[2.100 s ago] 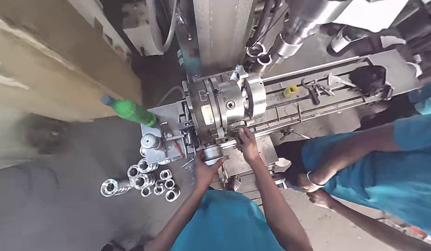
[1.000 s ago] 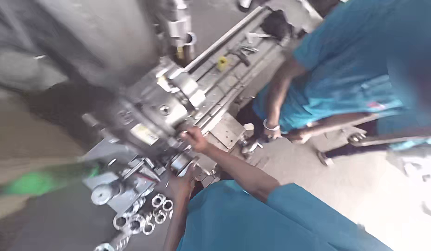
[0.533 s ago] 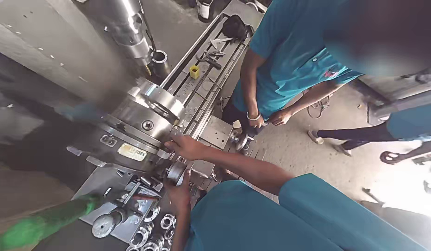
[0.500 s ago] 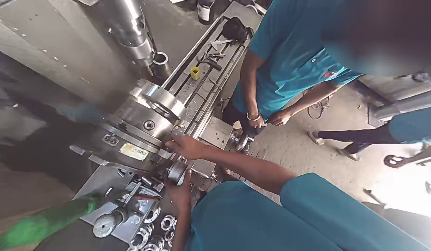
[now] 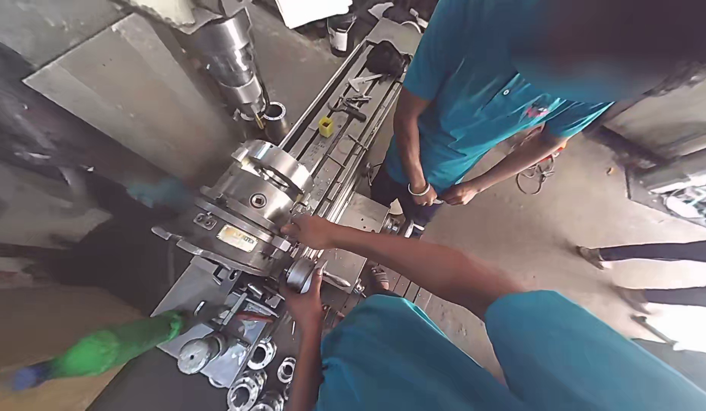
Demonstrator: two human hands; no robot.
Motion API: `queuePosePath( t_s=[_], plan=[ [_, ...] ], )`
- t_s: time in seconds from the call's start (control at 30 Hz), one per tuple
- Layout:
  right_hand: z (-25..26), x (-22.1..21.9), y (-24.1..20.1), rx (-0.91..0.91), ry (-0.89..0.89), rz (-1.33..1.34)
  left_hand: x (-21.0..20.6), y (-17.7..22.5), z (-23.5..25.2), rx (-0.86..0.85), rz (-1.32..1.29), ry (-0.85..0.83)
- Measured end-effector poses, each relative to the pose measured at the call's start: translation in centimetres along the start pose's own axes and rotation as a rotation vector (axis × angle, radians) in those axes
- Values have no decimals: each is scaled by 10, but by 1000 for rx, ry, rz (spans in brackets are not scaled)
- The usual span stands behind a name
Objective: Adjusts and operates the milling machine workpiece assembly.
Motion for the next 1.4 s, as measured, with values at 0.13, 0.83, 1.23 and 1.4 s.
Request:
queuePosePath(
  t_s=[0.13, 0.83, 1.23, 1.4],
  plan=[
    [0, 0, 1, 33, 5, -13, -2, -1, 0, 13, -11, -12],
    [-85, -148, 305, -574, -67, 79, 1, -4, 1, 57, -26, -9],
    [-229, -248, 459, -1102, 128, 300, 1, -6, 4, 61, -61, -3],
    [-188, -218, 438, -998, 265, 453, 3, -8, 4, 80, -58, -23]
  ],
)
Point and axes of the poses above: each hand's wrist, its own z-axis towards the middle knuckle, its own x-axis out of the back of the hand, y = z × x, the point moved 8 cm from there along z, towards the middle knuckle, and after that the axes turned 15 degrees about -z, right-handed, at the moved point
